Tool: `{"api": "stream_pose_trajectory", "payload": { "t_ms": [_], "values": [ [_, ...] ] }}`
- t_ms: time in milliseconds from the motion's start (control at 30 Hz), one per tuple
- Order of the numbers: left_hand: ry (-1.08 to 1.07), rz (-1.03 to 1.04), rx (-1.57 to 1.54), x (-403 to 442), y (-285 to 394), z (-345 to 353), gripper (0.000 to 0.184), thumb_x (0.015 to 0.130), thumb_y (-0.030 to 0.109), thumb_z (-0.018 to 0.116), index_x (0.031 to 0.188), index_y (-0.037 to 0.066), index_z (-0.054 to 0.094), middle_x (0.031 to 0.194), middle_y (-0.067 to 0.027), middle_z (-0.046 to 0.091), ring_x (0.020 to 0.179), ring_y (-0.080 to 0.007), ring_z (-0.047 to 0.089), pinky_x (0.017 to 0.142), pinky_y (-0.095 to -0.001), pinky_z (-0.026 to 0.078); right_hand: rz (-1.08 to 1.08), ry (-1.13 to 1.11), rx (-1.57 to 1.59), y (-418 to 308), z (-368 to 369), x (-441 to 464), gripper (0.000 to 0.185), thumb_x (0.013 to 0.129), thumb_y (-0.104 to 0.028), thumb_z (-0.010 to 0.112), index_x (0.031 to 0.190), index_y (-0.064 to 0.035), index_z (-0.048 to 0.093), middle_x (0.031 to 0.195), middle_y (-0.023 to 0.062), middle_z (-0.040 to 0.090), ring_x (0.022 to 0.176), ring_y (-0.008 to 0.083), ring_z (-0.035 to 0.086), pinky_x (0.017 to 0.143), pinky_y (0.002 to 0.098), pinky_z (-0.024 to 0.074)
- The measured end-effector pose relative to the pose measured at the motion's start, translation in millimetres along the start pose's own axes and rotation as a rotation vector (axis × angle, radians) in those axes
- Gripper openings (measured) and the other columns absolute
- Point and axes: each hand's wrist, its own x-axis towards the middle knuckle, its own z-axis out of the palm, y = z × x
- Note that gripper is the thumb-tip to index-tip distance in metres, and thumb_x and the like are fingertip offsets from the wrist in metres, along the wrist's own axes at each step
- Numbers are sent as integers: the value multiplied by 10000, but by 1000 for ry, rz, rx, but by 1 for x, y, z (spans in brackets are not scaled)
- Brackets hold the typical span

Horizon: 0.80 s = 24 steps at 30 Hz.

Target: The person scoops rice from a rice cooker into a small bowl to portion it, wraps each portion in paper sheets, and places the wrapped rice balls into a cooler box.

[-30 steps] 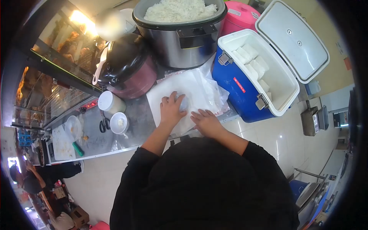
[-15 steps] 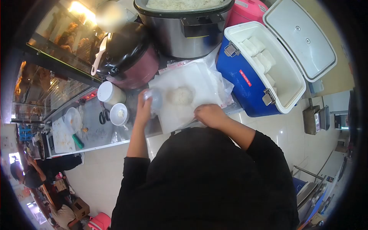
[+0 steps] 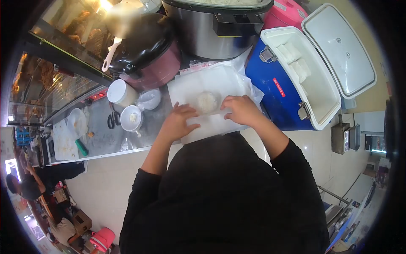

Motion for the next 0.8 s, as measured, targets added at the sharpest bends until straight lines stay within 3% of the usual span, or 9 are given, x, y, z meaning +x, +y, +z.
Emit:
{"api": "stream_pose_trajectory", "payload": {
  "t_ms": [33, 133, 233, 333, 433, 533, 633, 733, 800],
  "values": [
    [-39, -16, -36, -2, -15, 9, 344, 781, 228, 752, 1056, 37, 673, 1086, -135, 669, 1190, -303, 553, 1081, -457, 332, -5, 13, -11, 9, 1, -1, 100, 759, -165, 721, 777, -72, 688, 945, 11, 674, 835, 199, 652, 754, 359, 475],
    [238, -332, -410, -3, -26, 26, 242, 826, 233, 726, 942, 23, 695, 885, -89, 705, 971, -223, 651, 930, -360, 460, 298, -2, 534, 36, 1, 5, 161, 758, -178, 723, 871, -65, 702, 902, 92, 680, 848, 218, 654, 755, 347, 495],
    [349, -597, -762, 8, -25, 33, 201, 889, 225, 655, 948, 36, 686, 818, -60, 687, 822, -179, 633, 765, -309, 490, 353, 114, 699, 55, 23, 17, 209, 818, -217, 702, 909, -28, 694, 866, 104, 691, 780, 167, 632, 723, 312, 490],
    [463, -563, -601, 19, -43, 50, 239, 906, 236, 625, 931, 4, 676, 766, -68, 649, 709, -165, 578, 677, -315, 462, 391, 205, 722, 57, 39, 26, 219, 830, -228, 692, 914, -25, 690, 827, 111, 685, 746, 169, 622, 712, 313, 487],
    [364, -626, -354, 24, -22, 32, 243, 918, 228, 594, 945, -2, 667, 718, -105, 636, 662, -224, 595, 654, -340, 471, 410, 193, 642, 54, 44, 26, 194, 851, -215, 672, 903, -28, 678, 774, 99, 667, 714, 155, 614, 686, 297, 477],
    [329, -613, -106, 20, -22, 33, 190, 900, 199, 587, 992, 55, 670, 839, -134, 654, 816, -282, 624, 740, -380, 466, 409, 249, 490, 57, 54, 29, 157, 864, -193, 645, 916, -49, 678, 772, 116, 667, 711, 202, 628, 686, 314, 482],
    [514, -122, 170, 19, -11, 31, 224, 875, 185, 575, 1086, 145, 640, 1136, -88, 635, 1086, -297, 567, 942, -488, 412, 331, 407, 324, 65, 55, 47, 153, 862, -189, 631, 950, -77, 689, 826, 135, 665, 750, 268, 638, 707, 348, 490],
    [141, 348, 579, 19, -4, 35, 344, 846, 200, 610, 1190, 206, 601, 1292, 5, 554, 1273, -267, 427, 1051, -652, 246, 294, 511, 125, 59, 47, 71, 160, 851, -200, 634, 967, -114, 705, 912, 105, 638, 847, 276, 617, 744, 373, 480],
    [169, 292, 496, 24, 9, 39, 429, 829, 186, 635, 1250, 201, 560, 1279, 35, 561, 1282, -263, 420, 1044, -721, 148, 304, 488, -56, 54, 44, 81, 168, 843, -206, 638, 979, -143, 715, 975, 76, 609, 930, 264, 585, 772, 383, 466]
  ]
}}
